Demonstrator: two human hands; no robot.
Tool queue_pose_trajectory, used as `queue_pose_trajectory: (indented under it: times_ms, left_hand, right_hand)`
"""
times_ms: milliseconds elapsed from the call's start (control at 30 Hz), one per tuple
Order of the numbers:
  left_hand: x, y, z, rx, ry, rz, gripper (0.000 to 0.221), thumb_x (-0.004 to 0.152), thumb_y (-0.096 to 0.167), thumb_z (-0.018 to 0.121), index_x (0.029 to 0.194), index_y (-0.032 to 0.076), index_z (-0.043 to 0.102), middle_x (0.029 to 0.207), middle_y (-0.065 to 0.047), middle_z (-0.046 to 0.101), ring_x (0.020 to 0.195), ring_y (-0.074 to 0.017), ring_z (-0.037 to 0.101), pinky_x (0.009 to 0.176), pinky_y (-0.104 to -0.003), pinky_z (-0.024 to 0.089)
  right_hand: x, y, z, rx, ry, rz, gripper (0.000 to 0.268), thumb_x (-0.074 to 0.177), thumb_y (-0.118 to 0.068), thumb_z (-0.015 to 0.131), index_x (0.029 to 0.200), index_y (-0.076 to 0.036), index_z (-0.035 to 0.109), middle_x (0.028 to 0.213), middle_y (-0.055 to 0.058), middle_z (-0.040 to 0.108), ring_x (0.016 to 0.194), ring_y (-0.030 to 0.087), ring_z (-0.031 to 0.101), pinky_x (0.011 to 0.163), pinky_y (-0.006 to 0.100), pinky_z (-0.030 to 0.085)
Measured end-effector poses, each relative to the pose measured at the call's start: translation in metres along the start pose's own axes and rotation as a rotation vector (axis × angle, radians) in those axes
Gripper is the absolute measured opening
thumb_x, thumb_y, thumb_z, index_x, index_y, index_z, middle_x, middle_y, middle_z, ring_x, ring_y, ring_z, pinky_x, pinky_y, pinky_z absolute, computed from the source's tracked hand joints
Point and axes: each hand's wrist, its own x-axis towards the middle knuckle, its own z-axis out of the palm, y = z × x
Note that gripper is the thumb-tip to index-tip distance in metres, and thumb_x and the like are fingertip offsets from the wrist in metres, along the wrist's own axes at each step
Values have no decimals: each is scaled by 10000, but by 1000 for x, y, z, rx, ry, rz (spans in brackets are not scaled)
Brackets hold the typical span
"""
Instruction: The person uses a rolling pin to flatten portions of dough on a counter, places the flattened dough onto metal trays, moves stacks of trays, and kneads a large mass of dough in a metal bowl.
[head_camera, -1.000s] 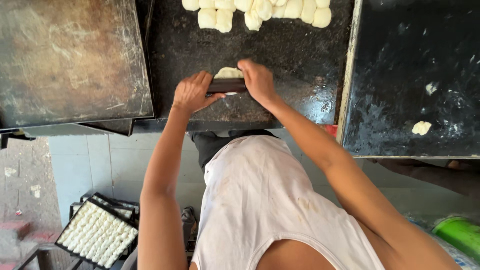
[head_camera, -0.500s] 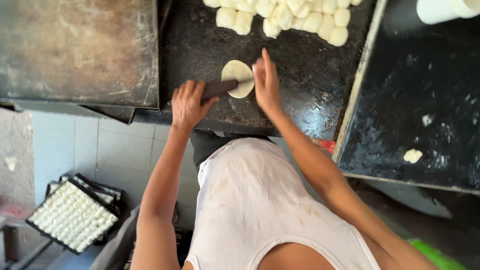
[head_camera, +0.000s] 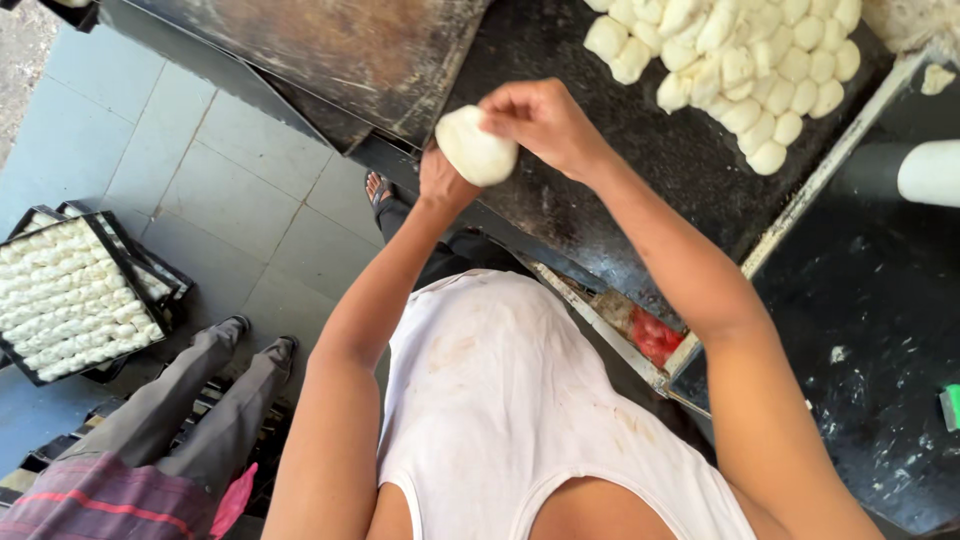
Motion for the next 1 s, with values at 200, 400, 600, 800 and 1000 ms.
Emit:
queue_pose_trajectory:
  times_ms: [200, 400, 600, 800, 1000]
  left_hand:
    - [1, -10, -5, -293, -448, -187, 561, 959, 388, 632, 1428, 100, 520, 1340, -192, 597, 1140, -356, 602, 941, -509, 485]
    - [-12, -21, 19, -111, -346, 7, 502, 977, 338, 630, 1382, 55, 545, 1385, -181, 567, 1280, -348, 588, 1061, -471, 523]
    - [-7, -25, 19, -187, -234, 108, 566, 875, 274, 687, 1351, 12, 529, 1277, -246, 560, 1093, -395, 605, 794, -481, 551]
    - [30, 5, -34, -135, -387, 45, 523, 1016, 355, 676, 1339, -18, 499, 1167, -219, 564, 999, -382, 663, 773, -465, 585]
    - [37, 13, -33, -97, -255, -2, 543, 1034, 368, 673, 1328, -46, 481, 1151, -240, 552, 878, -383, 687, 632, -451, 593]
  right_hand:
    - [78, 10, 76, -497, 169, -631, 281, 1098, -206, 631, 946, -12, 764, 1000, 133, 776, 873, 212, 754, 774, 329, 607]
    - [65, 12, 85, -198, 555, -367, 229, 1018, -100, 586, 869, -36, 748, 954, 138, 787, 859, 242, 777, 790, 367, 646]
    - [44, 13, 80, -573, 615, -389, 164, 962, -124, 730, 1060, 8, 724, 1092, 168, 746, 1038, 351, 741, 932, 446, 588]
    - [28, 121, -82, -1442, 937, 2, 374, 938, 4, 680, 1296, -102, 670, 1318, 90, 668, 1232, 287, 621, 1082, 526, 484]
    - [-81, 135, -24, -823, 940, -151, 311, 1068, 84, 567, 1361, -23, 557, 1506, 171, 563, 1444, 367, 522, 1203, 500, 446]
